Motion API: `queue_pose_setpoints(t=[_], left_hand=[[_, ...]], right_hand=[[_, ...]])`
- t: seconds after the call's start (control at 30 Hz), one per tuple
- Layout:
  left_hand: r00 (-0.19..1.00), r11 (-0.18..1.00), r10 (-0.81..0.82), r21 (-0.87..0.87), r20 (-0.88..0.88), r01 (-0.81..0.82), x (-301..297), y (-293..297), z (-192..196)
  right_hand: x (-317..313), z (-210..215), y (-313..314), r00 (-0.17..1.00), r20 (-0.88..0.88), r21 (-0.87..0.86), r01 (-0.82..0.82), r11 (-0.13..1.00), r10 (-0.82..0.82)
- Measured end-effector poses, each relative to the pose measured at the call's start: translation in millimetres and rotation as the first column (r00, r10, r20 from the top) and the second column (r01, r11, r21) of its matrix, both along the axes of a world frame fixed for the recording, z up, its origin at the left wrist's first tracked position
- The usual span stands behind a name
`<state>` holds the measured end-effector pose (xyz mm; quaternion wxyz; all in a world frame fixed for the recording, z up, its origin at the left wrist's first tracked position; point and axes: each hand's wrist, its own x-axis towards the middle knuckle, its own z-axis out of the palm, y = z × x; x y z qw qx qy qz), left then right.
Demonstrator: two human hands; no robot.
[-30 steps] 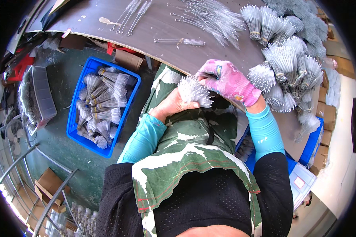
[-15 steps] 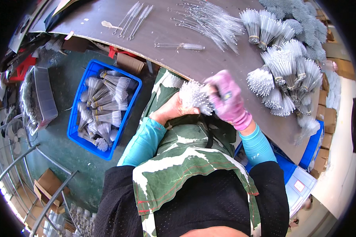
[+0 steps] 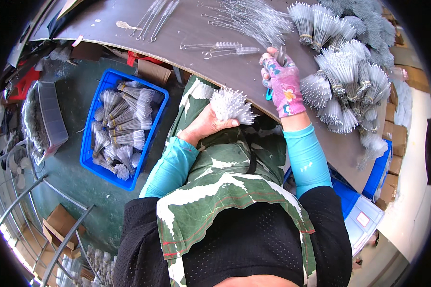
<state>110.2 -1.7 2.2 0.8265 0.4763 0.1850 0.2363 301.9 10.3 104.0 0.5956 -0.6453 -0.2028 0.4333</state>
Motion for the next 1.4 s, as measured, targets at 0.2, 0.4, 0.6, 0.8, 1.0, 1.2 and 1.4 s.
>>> queue_pose_setpoints(t=[0.2,0.4,0.6,0.8,1.0,1.2,1.4], left_hand=[[1.0,0.997,0.022,0.068,-0.003,-0.022,-1.0,-1.1,-4.7],[0.998,0.998,0.052,0.034,0.035,-0.053,0.6,-3.4,-2.7],[1.0,0.998,0.013,0.066,-0.021,-0.012,-2.3,-1.5,-1.4],[1.0,0.995,0.013,0.103,0.025,-0.016,2.2,-1.4,5.4],[1.0,1.0,-0.024,0.016,-0.009,0.025,0.3,-4.8,-6.5],[1.0,1.0,-0.014,0.0,0.0,0.014,-0.1,-3.9,0.0],[1.0,0.999,-0.027,0.041,-0.01,0.027,1.1,-4.0,-4.8]], right_hand=[[-16.6,27.3,-26.5,0.9,0.279,0.042,-0.36,0.932,0.335],[-16.9,29.0,-39.0,0.63,0.383,-0.189,-0.663,0.724,0.676],[-20.8,41.2,-30.5,0.183,0.706,-0.444,-0.638,0.629,0.684],[-17.4,42.2,-23.0,0.076,0.672,-0.511,-0.673,0.535,0.737],[-8.6,36.9,-35.1,0.282,0.561,-0.473,-0.663,0.581,0.778],[-10.3,40.5,-38.4,0.385,0.502,-0.412,-0.681,0.606,0.774],[-14.1,41.2,-36.9,0.267,0.601,-0.499,-0.612,0.614,0.754]])
